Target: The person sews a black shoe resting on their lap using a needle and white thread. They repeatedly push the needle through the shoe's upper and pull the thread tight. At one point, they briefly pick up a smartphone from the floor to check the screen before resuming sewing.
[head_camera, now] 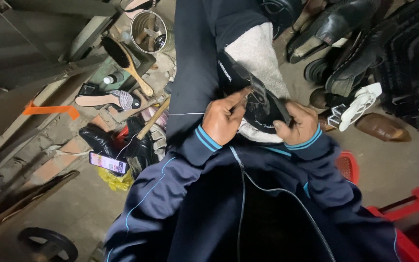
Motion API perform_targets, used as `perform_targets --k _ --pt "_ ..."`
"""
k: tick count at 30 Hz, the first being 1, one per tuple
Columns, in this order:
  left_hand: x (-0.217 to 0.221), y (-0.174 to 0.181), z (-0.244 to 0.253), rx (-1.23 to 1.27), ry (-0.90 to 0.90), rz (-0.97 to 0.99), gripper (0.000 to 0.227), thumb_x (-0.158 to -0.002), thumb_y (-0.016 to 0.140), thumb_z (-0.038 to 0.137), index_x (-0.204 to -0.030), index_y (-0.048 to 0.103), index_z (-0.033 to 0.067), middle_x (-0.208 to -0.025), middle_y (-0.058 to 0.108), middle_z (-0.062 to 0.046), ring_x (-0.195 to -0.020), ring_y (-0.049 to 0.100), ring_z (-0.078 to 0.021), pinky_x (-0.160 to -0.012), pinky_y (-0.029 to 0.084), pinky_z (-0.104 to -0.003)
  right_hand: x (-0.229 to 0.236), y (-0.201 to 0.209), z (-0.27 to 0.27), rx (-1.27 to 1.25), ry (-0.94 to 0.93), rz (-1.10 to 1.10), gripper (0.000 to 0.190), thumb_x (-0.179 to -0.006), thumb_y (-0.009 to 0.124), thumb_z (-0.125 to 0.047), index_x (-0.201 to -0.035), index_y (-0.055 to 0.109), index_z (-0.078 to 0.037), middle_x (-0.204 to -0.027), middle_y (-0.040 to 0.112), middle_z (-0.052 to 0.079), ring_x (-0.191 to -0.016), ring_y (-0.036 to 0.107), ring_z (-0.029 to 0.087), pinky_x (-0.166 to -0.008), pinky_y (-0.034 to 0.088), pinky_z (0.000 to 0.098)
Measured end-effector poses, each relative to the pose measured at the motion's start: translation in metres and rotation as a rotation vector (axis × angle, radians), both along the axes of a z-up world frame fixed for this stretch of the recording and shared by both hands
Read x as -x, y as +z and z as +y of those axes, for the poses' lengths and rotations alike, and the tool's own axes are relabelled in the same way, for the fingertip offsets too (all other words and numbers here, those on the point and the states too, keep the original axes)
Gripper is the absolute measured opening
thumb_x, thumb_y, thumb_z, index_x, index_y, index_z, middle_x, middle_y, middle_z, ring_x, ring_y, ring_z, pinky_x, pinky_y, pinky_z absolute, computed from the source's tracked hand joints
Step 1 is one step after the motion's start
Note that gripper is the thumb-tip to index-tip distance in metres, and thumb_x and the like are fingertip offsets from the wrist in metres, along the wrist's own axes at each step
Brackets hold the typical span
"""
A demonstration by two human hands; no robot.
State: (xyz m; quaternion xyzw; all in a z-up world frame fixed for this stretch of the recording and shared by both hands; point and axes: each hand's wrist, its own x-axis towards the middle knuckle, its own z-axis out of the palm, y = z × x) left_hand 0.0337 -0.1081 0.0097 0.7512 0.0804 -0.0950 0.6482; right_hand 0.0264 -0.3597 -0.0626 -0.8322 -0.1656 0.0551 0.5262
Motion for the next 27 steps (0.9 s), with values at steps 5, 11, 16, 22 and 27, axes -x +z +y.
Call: perform_targets --k 5,11,16,22,27 --pt "-0.003 0.005 -0.001 -0.029 -0.006 -0.016 0.03 -0.097 0.06 0.003 -0.125 0.07 0.0018 -0.106 0.075 -0.027 -0.107 0.068 -0.0499 -0.086 0.06 -0.053 0.007 0.026 0.01 0.009 -0.079 0.065 0.04 -0.098 0.068 -0.04 -0.077 0.065 -0.006 -0.06 0.05 0.012 -0.049 0.049 0.033 -0.046 0.034 0.039" --pt "0.003 0.004 -0.006 -0.081 -0.049 0.043 0.033 -0.096 0.061 0.008 -0.128 0.071 0.0076 -0.105 0.077 -0.023 -0.106 0.069 -0.0475 -0.086 0.059 -0.056 0.002 0.091 0.061 0.053 -0.236 0.216 0.024 -0.106 0.066 -0.018 -0.101 0.068 0.005 -0.085 0.067 0.028 -0.086 0.066 0.041 -0.071 0.05 0.0483" --pt "-0.002 0.011 0.013 -0.228 -0.111 0.075 0.029 -0.095 0.062 0.012 -0.122 0.074 0.0094 -0.102 0.078 -0.021 -0.102 0.07 -0.0475 -0.083 0.057 -0.059 0.005 0.058 0.042 -0.018 -0.372 0.409 0.03 -0.112 0.061 -0.029 -0.101 0.071 -0.002 -0.09 0.071 0.021 -0.094 0.064 0.022 -0.077 0.05 0.0401" --pt "-0.003 0.025 0.042 -0.605 -0.201 0.04 0.038 -0.092 0.067 0.015 -0.13 0.068 0.0185 -0.105 0.075 -0.01 -0.097 0.072 -0.0393 -0.08 0.059 -0.058 0.001 0.028 0.014 -0.139 -0.381 0.511 0.029 -0.109 0.066 -0.029 -0.112 0.072 -0.001 -0.103 0.073 0.018 -0.108 0.061 0.02 -0.093 0.053 0.0436" --pt "-0.006 0.055 0.048 -0.483 -0.24 -0.035 0.031 -0.104 0.057 0.016 -0.135 0.064 0.0159 -0.124 0.065 -0.01 -0.115 0.065 -0.0436 -0.089 0.056 -0.058 -0.012 0.04 0.012 -0.208 -0.32 0.54 0.025 -0.107 0.065 -0.022 -0.116 0.071 0.001 -0.105 0.072 0.019 -0.111 0.064 0.023 -0.098 0.054 0.0447"
